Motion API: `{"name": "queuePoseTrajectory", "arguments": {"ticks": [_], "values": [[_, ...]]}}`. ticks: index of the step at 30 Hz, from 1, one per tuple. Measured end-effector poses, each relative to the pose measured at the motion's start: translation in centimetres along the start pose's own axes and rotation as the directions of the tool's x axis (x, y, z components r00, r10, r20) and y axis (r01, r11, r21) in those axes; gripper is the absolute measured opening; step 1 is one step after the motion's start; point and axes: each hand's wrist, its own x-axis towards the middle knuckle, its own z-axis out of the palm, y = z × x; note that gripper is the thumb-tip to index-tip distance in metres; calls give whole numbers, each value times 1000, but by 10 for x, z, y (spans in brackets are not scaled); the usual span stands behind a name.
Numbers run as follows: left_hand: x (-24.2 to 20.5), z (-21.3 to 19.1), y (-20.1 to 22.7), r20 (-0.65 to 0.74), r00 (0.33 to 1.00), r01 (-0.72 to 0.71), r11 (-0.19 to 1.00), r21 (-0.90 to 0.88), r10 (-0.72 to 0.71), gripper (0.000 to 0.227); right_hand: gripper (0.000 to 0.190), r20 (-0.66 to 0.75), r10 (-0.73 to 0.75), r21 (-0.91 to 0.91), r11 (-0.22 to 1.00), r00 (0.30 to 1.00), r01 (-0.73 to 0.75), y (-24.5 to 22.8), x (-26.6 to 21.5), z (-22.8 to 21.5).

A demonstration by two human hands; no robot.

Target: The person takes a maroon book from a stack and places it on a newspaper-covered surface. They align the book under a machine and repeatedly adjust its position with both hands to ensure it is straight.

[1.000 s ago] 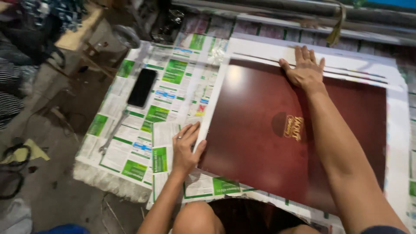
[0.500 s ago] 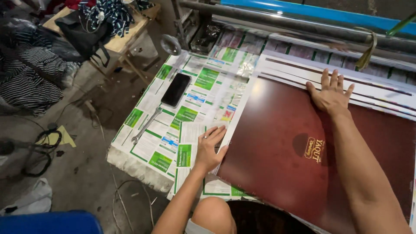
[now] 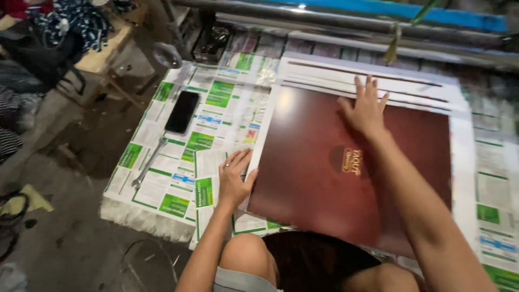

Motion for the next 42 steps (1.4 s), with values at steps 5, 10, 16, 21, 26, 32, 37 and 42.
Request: {"name": "queuePoseTrajectory", "arguments": {"ticks": [5,10,16,21,26,32,37,42], "values": [[-2,8,-9,-19,1000,6,999,39,-5,51,95,245,-1,-213,975,970,55,-14,-101,-36],[-3,13,-10,-39,999,-15,999,46,17,51,107,536,-38,-319,916,843,245,-81,-207,-126],[-4,11,-10,-49,999,-19,999,47,21,47,130,660,-29,-280,918,751,282,-139,-296,-152],[-11,37,-60,-118,990,-89,992,-86,79,35,124,576,-9,-434,844,817,315,-103,-318,-97],[-20,12,-38,-128,979,90,901,-425,-158,45,69,287,-318,-503,752,903,425,-71,-312,-58],[-67,-14,-1,-305,949,-146,964,-223,73,42,56,310,-275,-425,816,910,392,-88,-305,-93],[-70,-6,-1,-315,947,-27,960,-280,-65,48,43,-84,-353,-346,887,932,305,-96,-293,-136],[-65,-9,20,-89,991,-88,983,164,104,67,53,-118,-326,-355,896,938,267,-46,-273,-68]]}}
